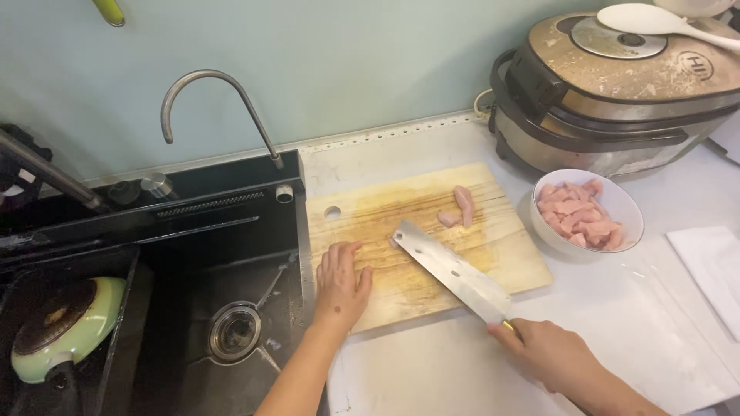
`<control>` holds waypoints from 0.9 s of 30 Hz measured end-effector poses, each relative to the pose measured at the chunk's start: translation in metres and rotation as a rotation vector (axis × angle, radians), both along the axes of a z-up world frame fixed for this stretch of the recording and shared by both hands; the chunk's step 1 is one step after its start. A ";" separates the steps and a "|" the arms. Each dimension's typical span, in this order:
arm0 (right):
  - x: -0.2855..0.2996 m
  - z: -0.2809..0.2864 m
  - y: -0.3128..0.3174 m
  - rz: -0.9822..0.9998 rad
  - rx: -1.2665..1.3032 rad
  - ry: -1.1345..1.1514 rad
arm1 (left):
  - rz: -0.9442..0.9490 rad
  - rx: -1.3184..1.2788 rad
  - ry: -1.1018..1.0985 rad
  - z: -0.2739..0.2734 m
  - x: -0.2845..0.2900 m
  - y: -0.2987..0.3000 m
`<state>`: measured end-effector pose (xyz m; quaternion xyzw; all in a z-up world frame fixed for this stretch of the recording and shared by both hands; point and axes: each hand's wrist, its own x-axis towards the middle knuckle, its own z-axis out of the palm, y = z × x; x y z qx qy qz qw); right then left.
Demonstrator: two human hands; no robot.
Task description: Cutting raw meat into small cubes on a wooden cutting board.
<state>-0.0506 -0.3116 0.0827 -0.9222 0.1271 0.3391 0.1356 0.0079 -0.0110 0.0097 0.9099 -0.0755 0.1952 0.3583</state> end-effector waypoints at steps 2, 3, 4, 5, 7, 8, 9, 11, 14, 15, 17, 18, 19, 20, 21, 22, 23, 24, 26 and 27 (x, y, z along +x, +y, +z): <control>-0.001 0.018 0.000 -0.007 -0.005 -0.052 | -0.010 0.006 -0.013 -0.004 0.000 0.001; 0.000 0.027 0.002 -0.010 -0.006 -0.100 | -0.017 0.017 -0.022 -0.005 -0.001 0.005; -0.005 0.009 -0.003 -0.017 -0.007 -0.094 | -0.024 0.016 -0.016 -0.004 -0.004 0.004; -0.010 -0.009 -0.009 0.038 -0.028 -0.223 | -0.018 0.025 0.001 -0.003 -0.006 0.003; -0.005 -0.028 -0.015 0.101 -0.052 -0.364 | -0.004 0.030 0.007 -0.002 -0.001 0.002; -0.005 -0.034 -0.014 0.150 -0.067 -0.283 | -0.003 0.026 -0.010 -0.006 0.000 0.003; -0.005 -0.041 -0.014 0.199 -0.082 -0.202 | -0.001 0.021 -0.026 -0.010 0.000 0.003; -0.001 -0.008 -0.011 0.183 -0.079 -0.190 | -0.002 0.032 -0.045 -0.013 0.003 0.001; -0.004 -0.004 -0.005 0.112 -0.044 -0.239 | -0.003 0.043 -0.034 -0.011 -0.001 0.005; -0.004 -0.010 -0.008 0.062 -0.023 -0.320 | 0.002 0.035 -0.022 -0.009 0.000 0.003; 0.000 -0.024 -0.008 0.093 -0.064 -0.208 | 0.000 0.038 0.003 -0.006 -0.001 0.003; 0.003 -0.032 -0.009 0.125 -0.107 -0.098 | -0.002 0.038 0.026 -0.005 0.000 0.002; 0.002 -0.011 -0.002 0.120 -0.106 -0.101 | -0.007 0.039 0.023 -0.005 0.000 0.002; 0.004 0.011 0.002 0.035 -0.057 -0.061 | -0.004 0.022 0.045 -0.003 0.002 0.001; 0.006 0.033 0.007 -0.051 -0.007 -0.020 | -0.002 0.004 0.067 -0.002 0.003 0.001; 0.002 0.022 0.005 -0.057 -0.002 -0.014 | -0.007 0.009 0.073 -0.002 0.003 0.002; -0.003 0.011 0.003 -0.037 0.020 -0.142 | 0.007 0.001 0.067 -0.001 0.004 0.003; -0.001 0.002 -0.002 -0.009 0.035 -0.281 | 0.027 -0.016 0.051 0.000 0.009 0.000; -0.001 -0.049 -0.023 0.147 -0.040 -0.298 | 0.054 -0.021 0.060 -0.005 0.017 -0.006; -0.003 -0.076 -0.032 0.300 -0.110 -0.311 | 0.081 -0.022 0.075 -0.007 0.020 -0.007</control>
